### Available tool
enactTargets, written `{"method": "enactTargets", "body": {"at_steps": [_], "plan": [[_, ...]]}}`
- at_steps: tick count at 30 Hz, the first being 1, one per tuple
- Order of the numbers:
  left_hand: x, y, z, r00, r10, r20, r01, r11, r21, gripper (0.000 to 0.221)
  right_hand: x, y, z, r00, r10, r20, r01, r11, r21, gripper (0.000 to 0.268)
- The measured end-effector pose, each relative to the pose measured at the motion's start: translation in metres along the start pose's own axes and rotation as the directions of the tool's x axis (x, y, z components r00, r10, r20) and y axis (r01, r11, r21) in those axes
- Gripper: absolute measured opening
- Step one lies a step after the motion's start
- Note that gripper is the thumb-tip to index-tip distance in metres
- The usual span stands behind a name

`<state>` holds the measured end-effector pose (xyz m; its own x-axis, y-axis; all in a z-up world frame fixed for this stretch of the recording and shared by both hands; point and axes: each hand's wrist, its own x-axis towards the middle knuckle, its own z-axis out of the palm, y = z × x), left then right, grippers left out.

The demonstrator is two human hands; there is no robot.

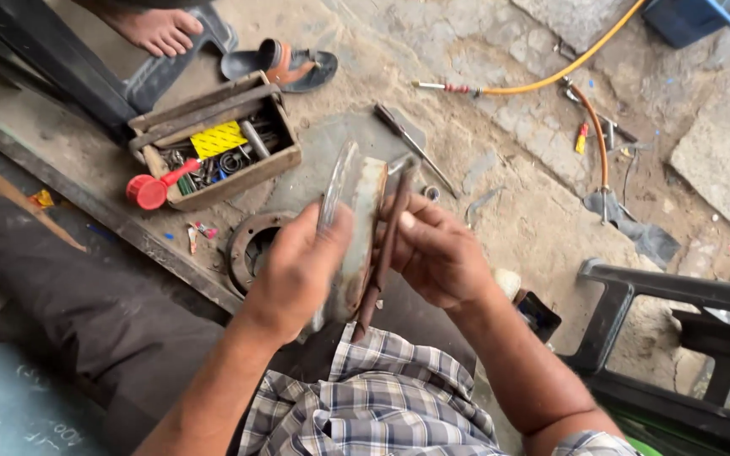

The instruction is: The recorder cleans and scrapes rust/debris from a mechanical wheel hub and brake drum component using a metal file or rod.

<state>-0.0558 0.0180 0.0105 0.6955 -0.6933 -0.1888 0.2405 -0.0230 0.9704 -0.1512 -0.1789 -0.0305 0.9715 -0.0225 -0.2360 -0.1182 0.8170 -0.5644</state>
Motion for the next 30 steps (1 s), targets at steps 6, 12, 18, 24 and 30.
{"method": "enactTargets", "body": {"at_steps": [6, 12, 18, 24, 30], "plan": [[-0.004, 0.013, 0.009, 0.999, -0.004, 0.041, 0.003, 1.0, 0.025, 0.034, -0.021, -0.056, 0.01, 0.991, -0.082, -0.103, 0.016, 0.849, -0.528, 0.027], [0.017, -0.012, -0.004, 0.999, -0.037, -0.003, 0.035, 0.956, -0.292, 0.037, 0.0, -0.036, 0.032, 0.81, -0.579, -0.093, 0.162, 0.373, -0.914, 0.028], [0.028, 0.011, -0.007, 1.0, -0.015, -0.016, 0.006, 0.892, -0.452, 0.039, -0.03, -0.018, 0.02, 0.892, 0.011, 0.451, 0.45, 0.033, -0.892, 0.037], [0.014, 0.011, -0.031, 0.967, -0.249, 0.043, 0.225, 0.77, -0.597, 0.038, 0.01, -0.044, -0.126, 0.69, -0.692, -0.213, -0.026, 0.271, -0.962, 0.029], [-0.002, 0.011, -0.095, 0.971, -0.137, -0.197, 0.007, 0.838, -0.546, 0.047, 0.022, 0.061, -0.283, 0.596, -0.22, -0.772, -0.737, 0.233, -0.635, 0.038]]}}
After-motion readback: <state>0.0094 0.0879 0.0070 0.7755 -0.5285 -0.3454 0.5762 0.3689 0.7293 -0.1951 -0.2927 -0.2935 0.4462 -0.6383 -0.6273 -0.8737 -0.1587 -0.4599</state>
